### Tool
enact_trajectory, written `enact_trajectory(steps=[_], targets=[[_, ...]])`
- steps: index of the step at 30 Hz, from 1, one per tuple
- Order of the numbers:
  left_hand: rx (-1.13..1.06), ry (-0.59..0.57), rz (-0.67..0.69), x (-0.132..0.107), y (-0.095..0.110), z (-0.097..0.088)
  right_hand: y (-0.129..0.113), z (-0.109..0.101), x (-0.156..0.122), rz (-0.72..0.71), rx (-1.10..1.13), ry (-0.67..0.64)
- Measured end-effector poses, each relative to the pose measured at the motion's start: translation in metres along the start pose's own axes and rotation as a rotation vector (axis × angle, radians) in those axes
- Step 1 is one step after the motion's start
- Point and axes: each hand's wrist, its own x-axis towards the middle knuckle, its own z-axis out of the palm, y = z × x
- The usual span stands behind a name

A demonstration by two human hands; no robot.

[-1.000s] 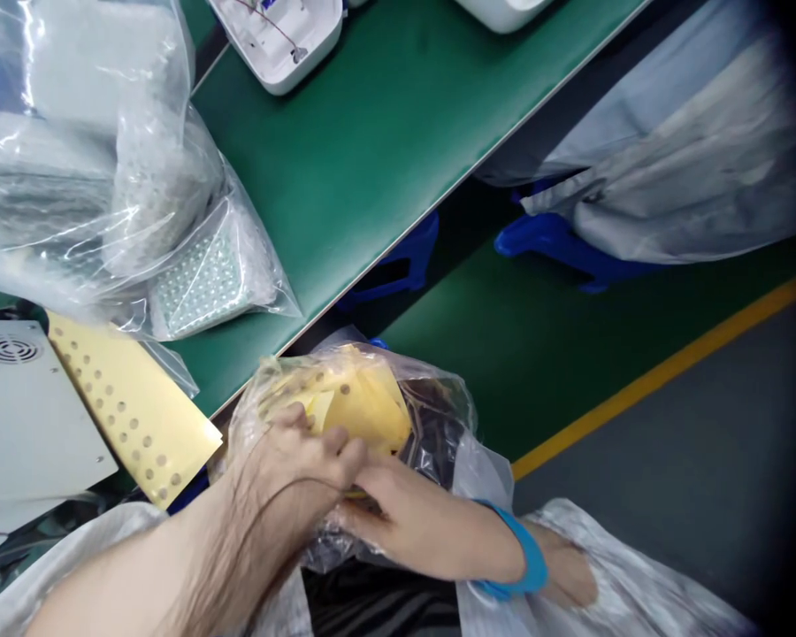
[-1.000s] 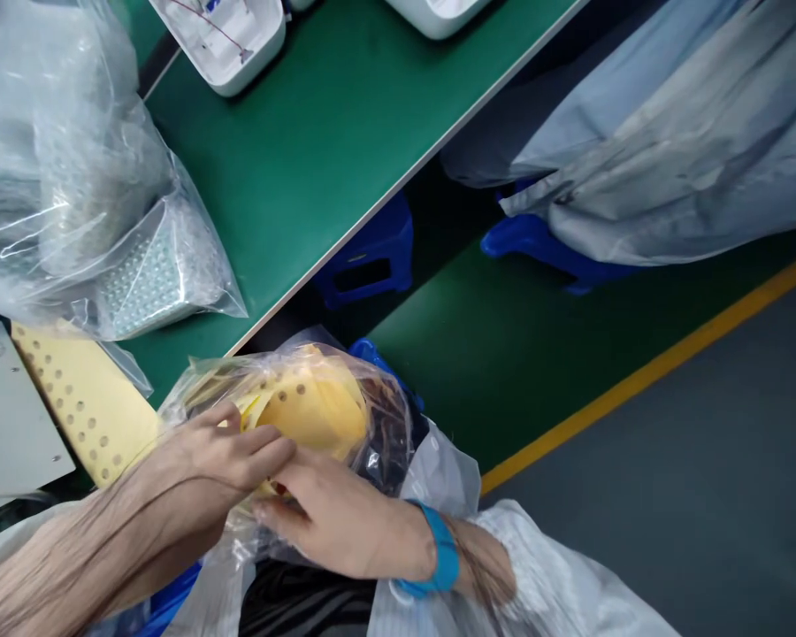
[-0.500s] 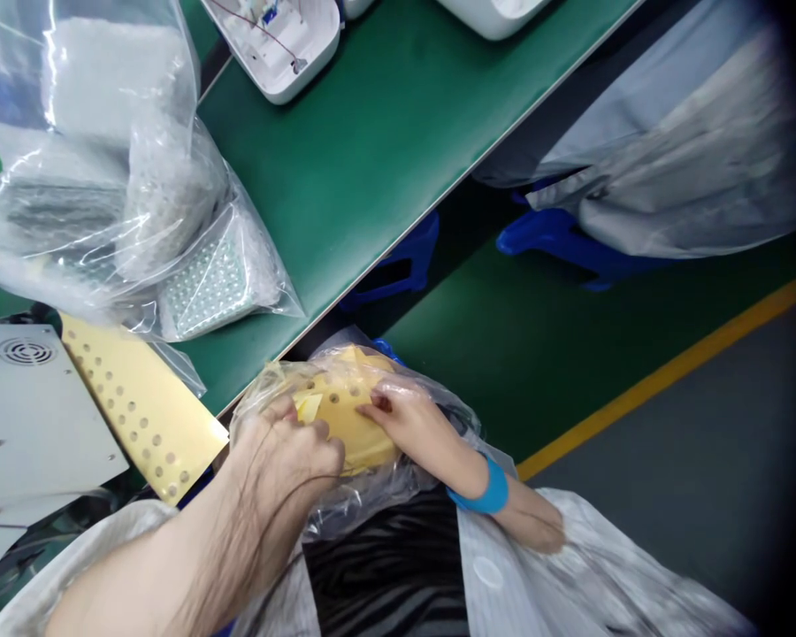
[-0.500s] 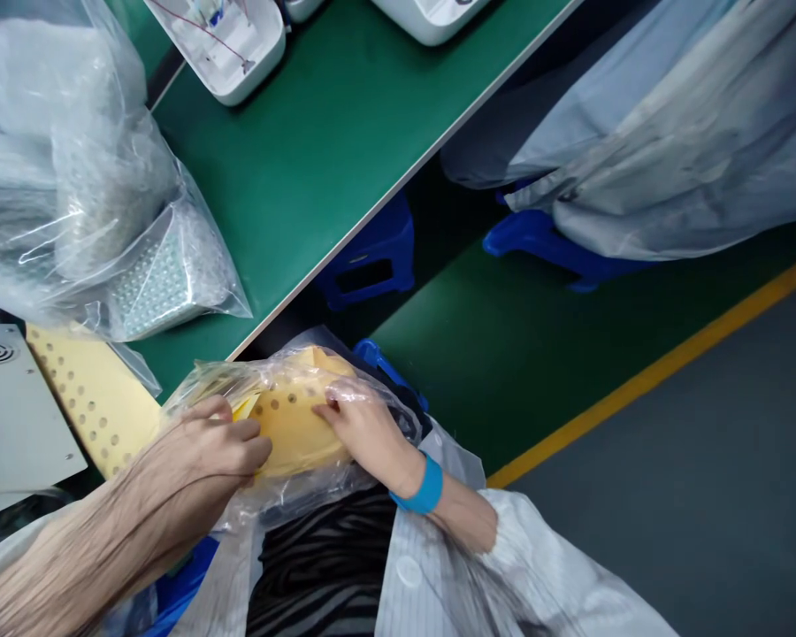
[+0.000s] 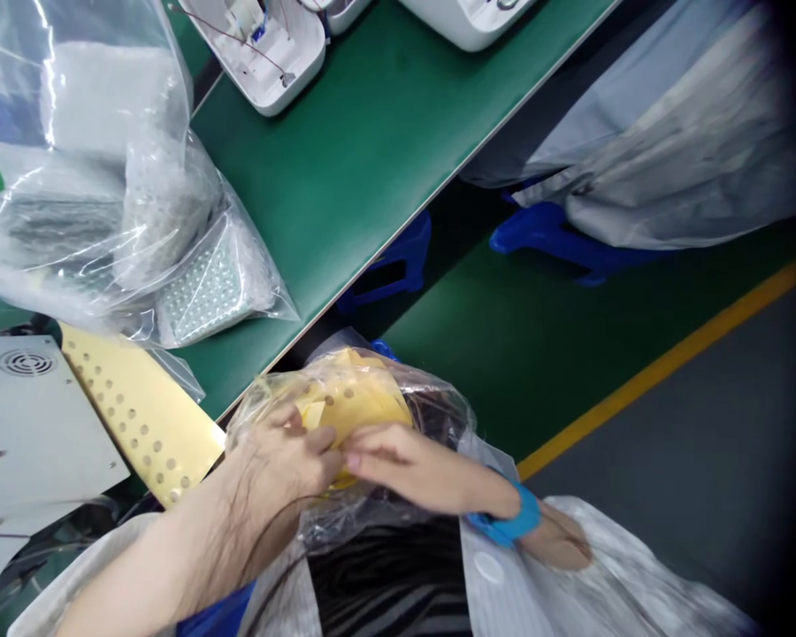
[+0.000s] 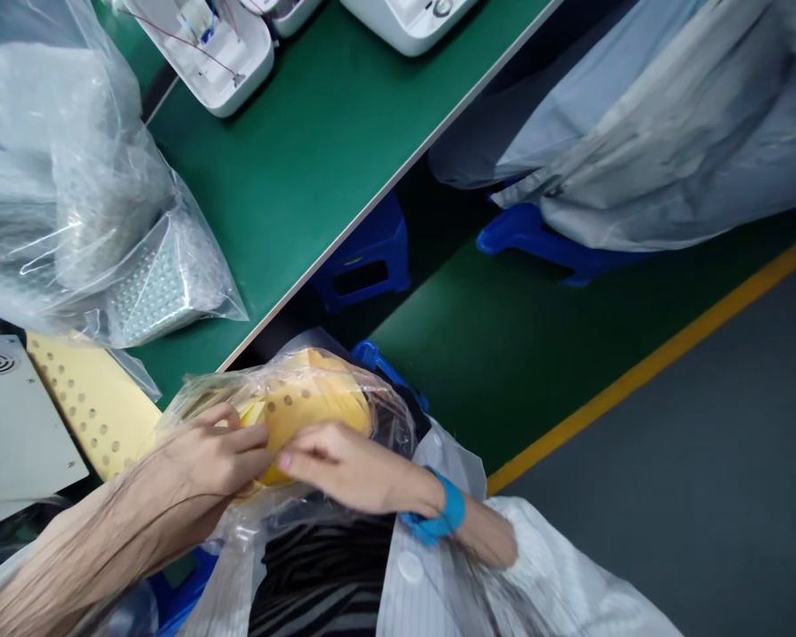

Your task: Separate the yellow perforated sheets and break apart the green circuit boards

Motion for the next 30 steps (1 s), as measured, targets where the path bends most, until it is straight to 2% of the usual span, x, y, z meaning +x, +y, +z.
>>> enact_trajectory(steps=[3, 4, 5, 8, 11, 14, 17, 19, 21, 24, 25, 26, 27, 30], targets=[[0.033, 0.027, -0.059, -0.011, 0.002, -0.001, 0.023, -0.004, 0.012, 0.049, -0.202, 0.398], [0.036, 0.031, -0.065, -0.012, 0.003, -0.001, 0.031, -0.003, 0.016, 0.031, -0.282, 0.492], [0.037, 0.043, -0.073, -0.013, 0.004, -0.002, 0.039, -0.003, 0.019, 0.005, -0.345, 0.534], [0.04, 0.073, -0.097, -0.013, 0.006, -0.005, 0.055, -0.004, 0.024, -0.05, -0.437, 0.504], [0.043, 0.045, -0.1, -0.012, 0.009, -0.011, 0.059, -0.009, 0.023, -0.059, -0.47, 0.476], [0.09, 0.029, -0.117, -0.012, 0.01, -0.015, 0.055, -0.013, 0.018, -0.019, -0.433, 0.49], [0.139, 0.082, -0.12, -0.007, 0.008, -0.008, 0.041, -0.008, 0.01, 0.078, -0.355, 0.481], [0.155, 0.149, -0.09, -0.002, 0.006, 0.003, 0.027, -0.002, 0.004, 0.081, -0.263, 0.384], [0.149, 0.187, -0.047, 0.003, 0.004, 0.015, 0.013, 0.002, -0.002, 0.022, -0.134, 0.204], [0.118, 0.177, -0.011, 0.005, 0.003, 0.025, 0.001, -0.003, -0.006, -0.065, 0.034, -0.094], [0.114, 0.18, -0.018, 0.004, 0.003, 0.024, 0.002, -0.007, -0.005, -0.075, 0.066, -0.131], [0.118, 0.195, -0.031, 0.002, 0.002, 0.022, 0.004, -0.011, -0.003, -0.071, 0.073, -0.113], [0.125, 0.22, -0.05, 0.0, 0.003, 0.017, 0.008, -0.015, 0.0, -0.056, 0.044, -0.042], [0.144, 0.265, -0.085, -0.008, 0.005, 0.0, 0.027, -0.016, 0.012, 0.057, -0.257, 0.322]])
